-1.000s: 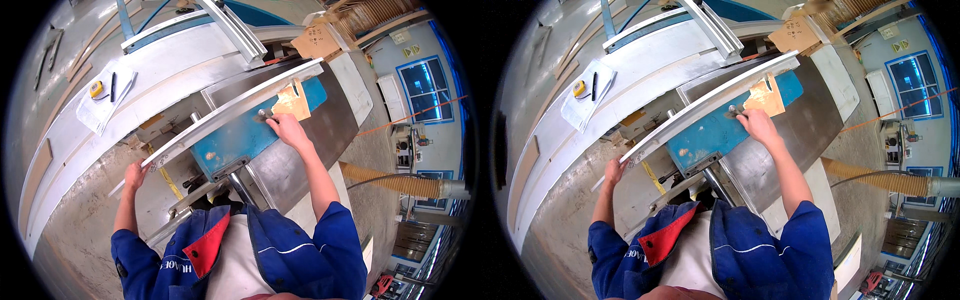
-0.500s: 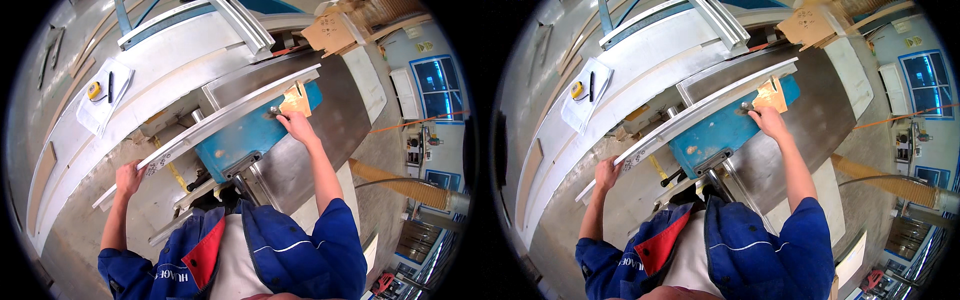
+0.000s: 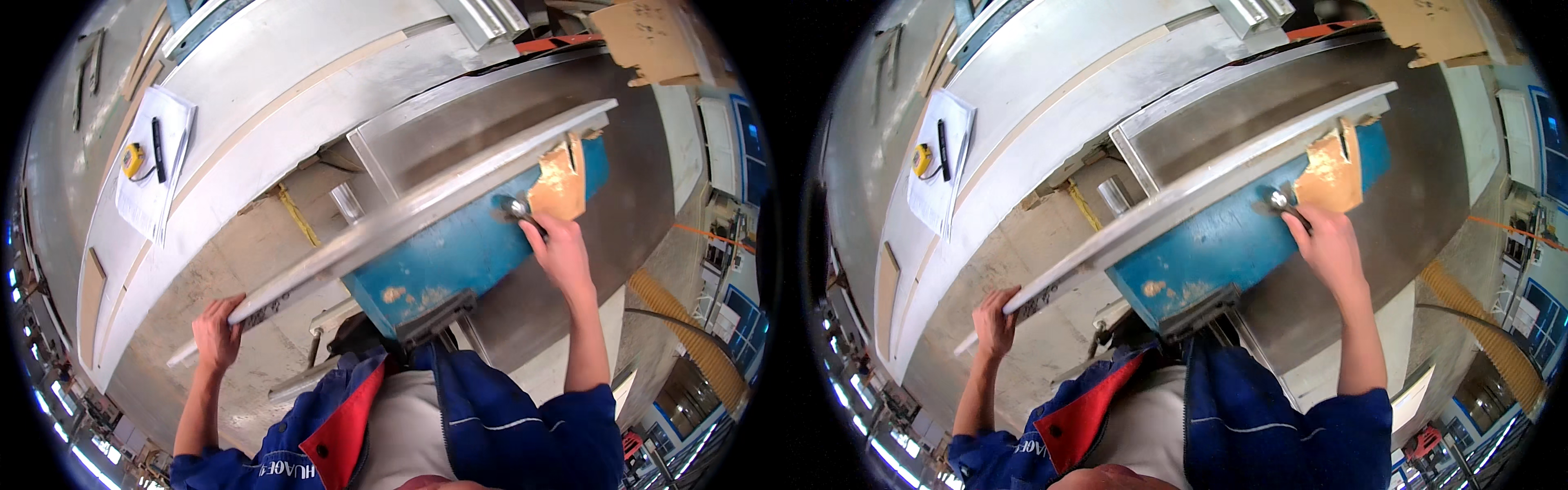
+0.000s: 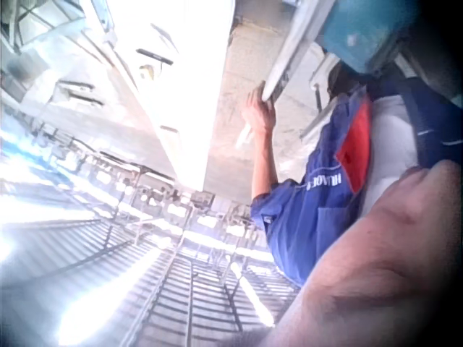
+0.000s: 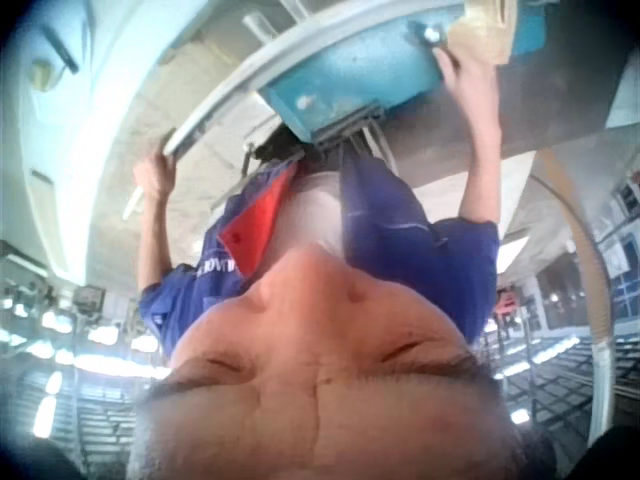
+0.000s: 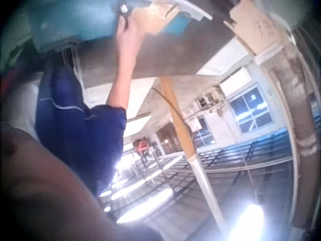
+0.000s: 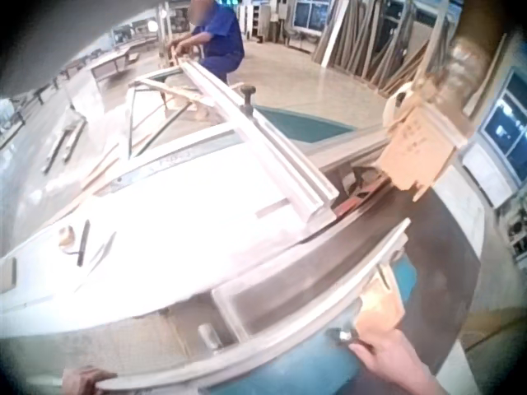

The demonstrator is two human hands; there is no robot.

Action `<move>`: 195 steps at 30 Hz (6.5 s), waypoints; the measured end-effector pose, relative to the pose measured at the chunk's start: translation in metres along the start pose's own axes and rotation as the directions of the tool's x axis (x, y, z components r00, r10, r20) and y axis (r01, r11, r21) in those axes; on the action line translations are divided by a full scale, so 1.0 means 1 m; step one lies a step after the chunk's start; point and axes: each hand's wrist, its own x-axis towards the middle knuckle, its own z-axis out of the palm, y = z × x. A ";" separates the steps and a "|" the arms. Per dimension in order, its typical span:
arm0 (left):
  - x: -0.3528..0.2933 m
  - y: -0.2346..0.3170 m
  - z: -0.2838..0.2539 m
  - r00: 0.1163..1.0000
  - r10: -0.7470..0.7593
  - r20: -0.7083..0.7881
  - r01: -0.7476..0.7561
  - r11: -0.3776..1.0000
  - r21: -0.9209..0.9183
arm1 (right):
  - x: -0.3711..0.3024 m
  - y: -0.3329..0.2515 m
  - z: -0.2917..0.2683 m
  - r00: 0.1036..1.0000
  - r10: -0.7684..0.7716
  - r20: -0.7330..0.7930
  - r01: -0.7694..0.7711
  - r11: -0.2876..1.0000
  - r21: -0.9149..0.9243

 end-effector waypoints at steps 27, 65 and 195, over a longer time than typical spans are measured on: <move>0.027 0.006 -0.002 0.982 0.066 0.176 -0.043 0.990 -0.134 | 0.010 0.011 0.000 0.999 0.029 0.028 -0.030 0.999 0.043; 0.041 -0.021 0.026 0.972 0.161 0.172 -0.120 0.967 -0.225 | -0.006 -0.014 -0.001 0.990 0.135 0.028 -0.135 0.991 -0.001; 0.014 0.086 0.169 0.908 0.092 0.408 0.221 0.723 -0.655 | 0.003 0.014 -0.004 0.994 0.060 0.088 -0.074 0.984 0.163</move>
